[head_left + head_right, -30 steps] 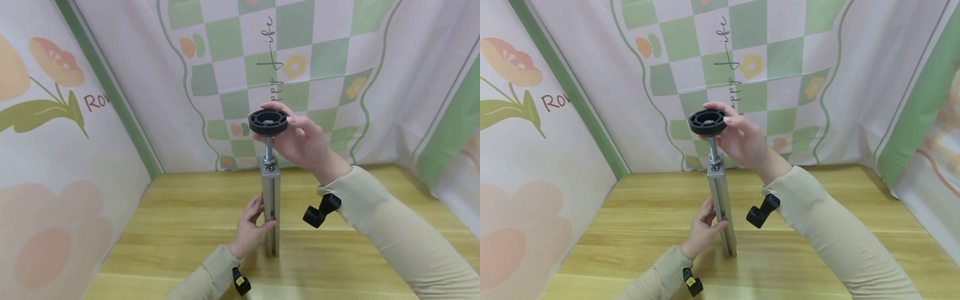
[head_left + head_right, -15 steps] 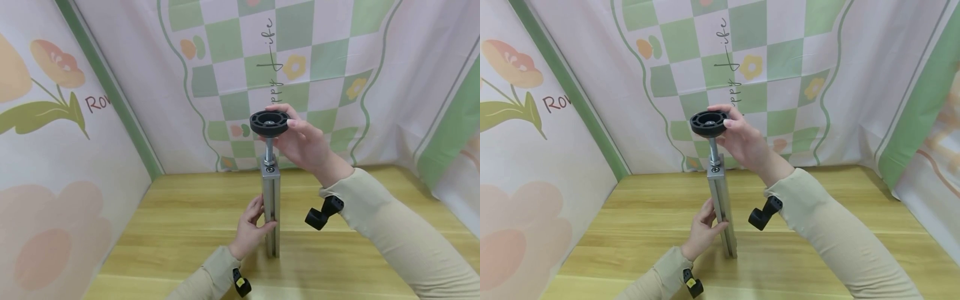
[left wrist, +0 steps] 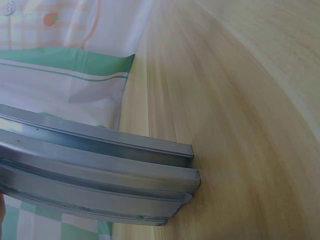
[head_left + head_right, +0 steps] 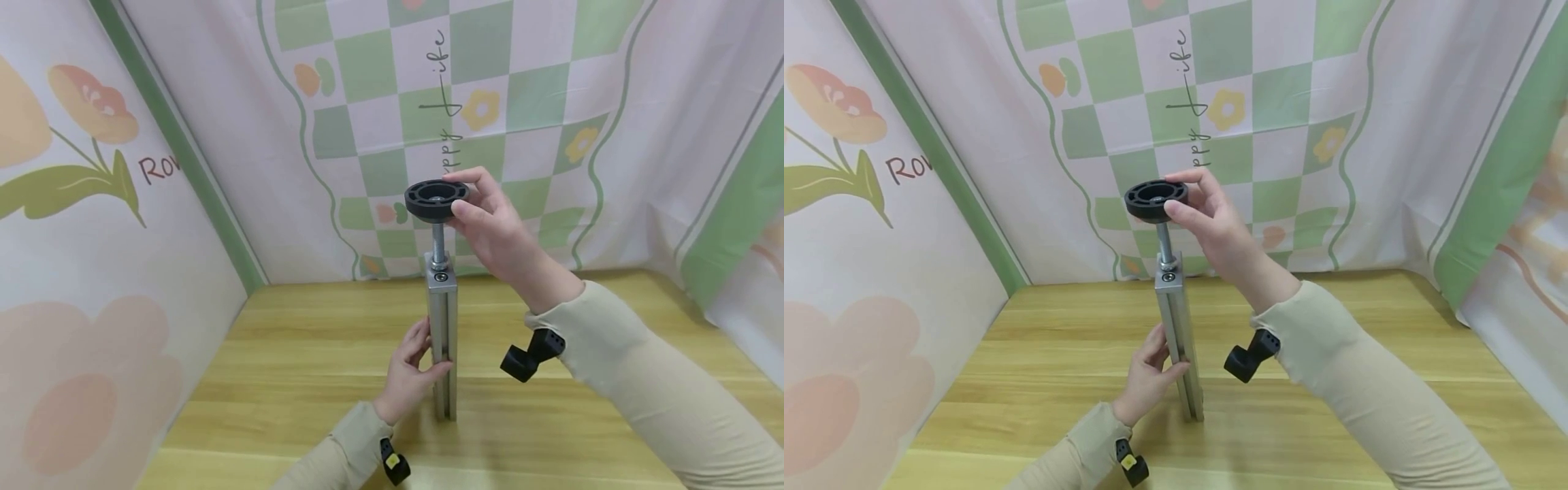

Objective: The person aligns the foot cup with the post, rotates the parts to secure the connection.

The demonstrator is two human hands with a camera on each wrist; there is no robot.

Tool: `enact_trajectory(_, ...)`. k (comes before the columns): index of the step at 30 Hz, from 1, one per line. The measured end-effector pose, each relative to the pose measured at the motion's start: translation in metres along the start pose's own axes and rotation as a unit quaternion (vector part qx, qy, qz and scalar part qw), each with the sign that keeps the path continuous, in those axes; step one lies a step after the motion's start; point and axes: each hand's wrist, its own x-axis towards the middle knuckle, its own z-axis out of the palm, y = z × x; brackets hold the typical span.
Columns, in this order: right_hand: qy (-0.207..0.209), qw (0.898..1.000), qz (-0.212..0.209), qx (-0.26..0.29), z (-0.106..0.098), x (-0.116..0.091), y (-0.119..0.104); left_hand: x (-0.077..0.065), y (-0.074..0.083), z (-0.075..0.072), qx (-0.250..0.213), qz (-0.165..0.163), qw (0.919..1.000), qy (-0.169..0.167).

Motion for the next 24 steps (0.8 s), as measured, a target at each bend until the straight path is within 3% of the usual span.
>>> enact_trajectory(9,0.057,0.997,-0.011,-0.050,0.008,-0.003,0.000,-0.001,-0.002,0.000,-0.010,0.014,0.9999,-0.001)
enact_trajectory(24,0.097,0.991,-0.019,-0.090,0.019,-0.004,-0.008,0.000,-0.002,0.000,-0.005,0.014,0.9999,0.001)
